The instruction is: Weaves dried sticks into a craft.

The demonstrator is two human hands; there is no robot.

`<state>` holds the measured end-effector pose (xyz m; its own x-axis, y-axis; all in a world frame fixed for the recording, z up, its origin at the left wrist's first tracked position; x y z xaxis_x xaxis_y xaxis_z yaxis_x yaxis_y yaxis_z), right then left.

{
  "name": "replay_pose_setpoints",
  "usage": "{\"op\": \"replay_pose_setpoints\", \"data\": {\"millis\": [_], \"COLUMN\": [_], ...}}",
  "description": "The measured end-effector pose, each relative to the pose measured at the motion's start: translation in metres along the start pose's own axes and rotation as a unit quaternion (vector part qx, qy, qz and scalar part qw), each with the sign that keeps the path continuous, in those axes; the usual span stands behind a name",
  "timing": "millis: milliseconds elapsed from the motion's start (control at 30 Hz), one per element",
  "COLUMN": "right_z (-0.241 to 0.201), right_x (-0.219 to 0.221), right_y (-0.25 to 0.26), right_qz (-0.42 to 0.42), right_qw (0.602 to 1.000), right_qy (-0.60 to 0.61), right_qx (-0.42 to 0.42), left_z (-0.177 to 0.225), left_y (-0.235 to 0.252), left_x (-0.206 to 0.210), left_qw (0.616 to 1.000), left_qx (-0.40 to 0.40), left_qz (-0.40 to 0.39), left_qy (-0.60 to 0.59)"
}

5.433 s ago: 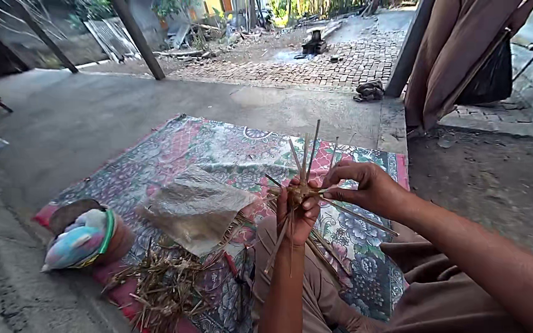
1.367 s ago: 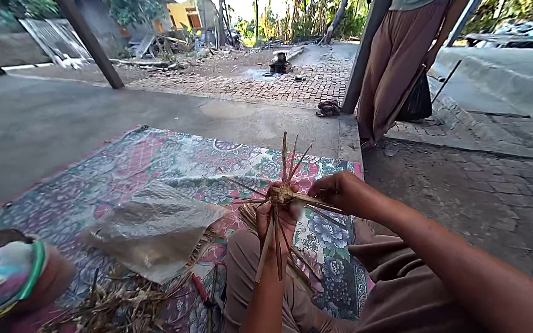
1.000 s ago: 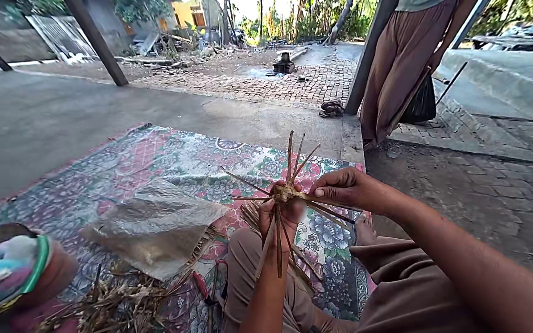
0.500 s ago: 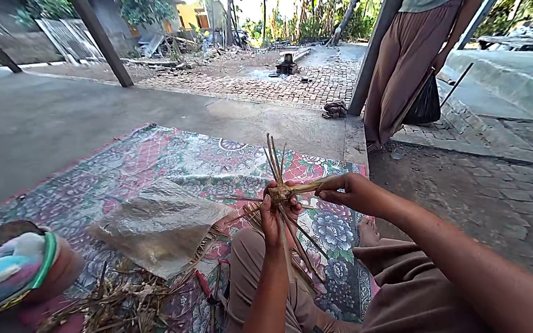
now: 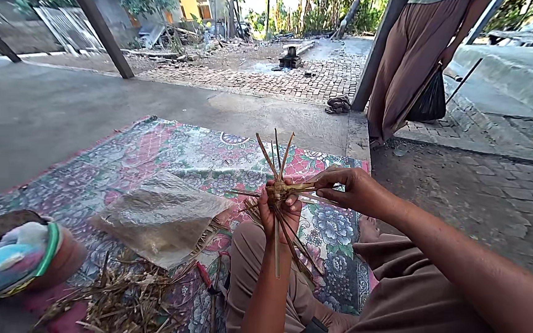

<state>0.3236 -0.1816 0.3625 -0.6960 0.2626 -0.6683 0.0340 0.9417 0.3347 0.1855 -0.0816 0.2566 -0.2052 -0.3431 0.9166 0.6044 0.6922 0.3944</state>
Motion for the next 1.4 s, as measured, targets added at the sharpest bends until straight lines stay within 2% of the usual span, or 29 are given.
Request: {"op": "replay_pose_setpoints", "data": {"millis": [200, 367, 467, 533, 667, 733, 867, 967, 1100, 1200, 1400], "right_z": [0.002, 0.005, 0.01, 0.013, 0.004, 0.0, 0.002, 0.004, 0.004, 0.003, 0.008], "right_x": [0.003, 0.0, -0.005, -0.016, -0.038, -0.034, -0.003, 0.012, 0.02, 0.024, 0.017], "right_y": [-0.001, -0.002, -0.005, -0.005, -0.003, -0.003, -0.004, -0.003, 0.001, 0.003, 0.008], "right_qz": [-0.041, -0.153, -0.189, -0.161, 0.008, 0.035, -0.036, -0.032, -0.058, -0.108, -0.2], "right_qw": [0.998, 0.981, 0.973, 0.981, 0.999, 0.999, 0.997, 0.998, 0.998, 0.994, 0.979], "right_qy": [0.053, 0.101, 0.113, 0.099, 0.048, 0.03, 0.035, 0.029, 0.003, -0.014, 0.012], "right_qx": [0.015, 0.06, 0.069, 0.052, 0.018, 0.014, 0.05, 0.046, 0.025, 0.009, 0.032], "left_z": [-0.004, -0.003, -0.002, 0.001, 0.007, 0.005, -0.006, -0.009, -0.005, -0.003, 0.0], "left_y": [0.0, 0.0, -0.001, 0.0, 0.003, 0.003, -0.001, -0.004, -0.006, -0.007, -0.009], "left_x": [-0.007, -0.011, -0.008, -0.005, -0.003, -0.005, -0.003, -0.006, -0.011, -0.013, -0.017], "left_qw": [0.999, 0.997, 0.995, 0.989, 0.97, 0.963, 0.958, 0.957, 0.958, 0.969, 0.966], "left_qx": [0.01, 0.022, 0.011, -0.004, -0.011, -0.007, 0.005, 0.014, 0.018, -0.002, -0.021], "left_qz": [-0.022, -0.057, -0.073, -0.074, -0.066, -0.073, -0.076, -0.079, -0.071, -0.049, -0.044], "left_qy": [0.035, 0.055, 0.07, 0.132, 0.235, 0.258, 0.275, 0.277, 0.276, 0.244, 0.252]}}
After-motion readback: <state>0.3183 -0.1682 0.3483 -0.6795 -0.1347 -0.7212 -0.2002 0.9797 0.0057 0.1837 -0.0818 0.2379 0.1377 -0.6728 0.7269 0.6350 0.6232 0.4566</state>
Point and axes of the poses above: each hand's wrist, its own y-axis towards the middle knuckle, its own x-axis out of the palm, z = x × y, the point moved 2 cm from there along y, towards the middle knuckle, and after that the axes turned 7 degrees about y, right-handed, at the moved point
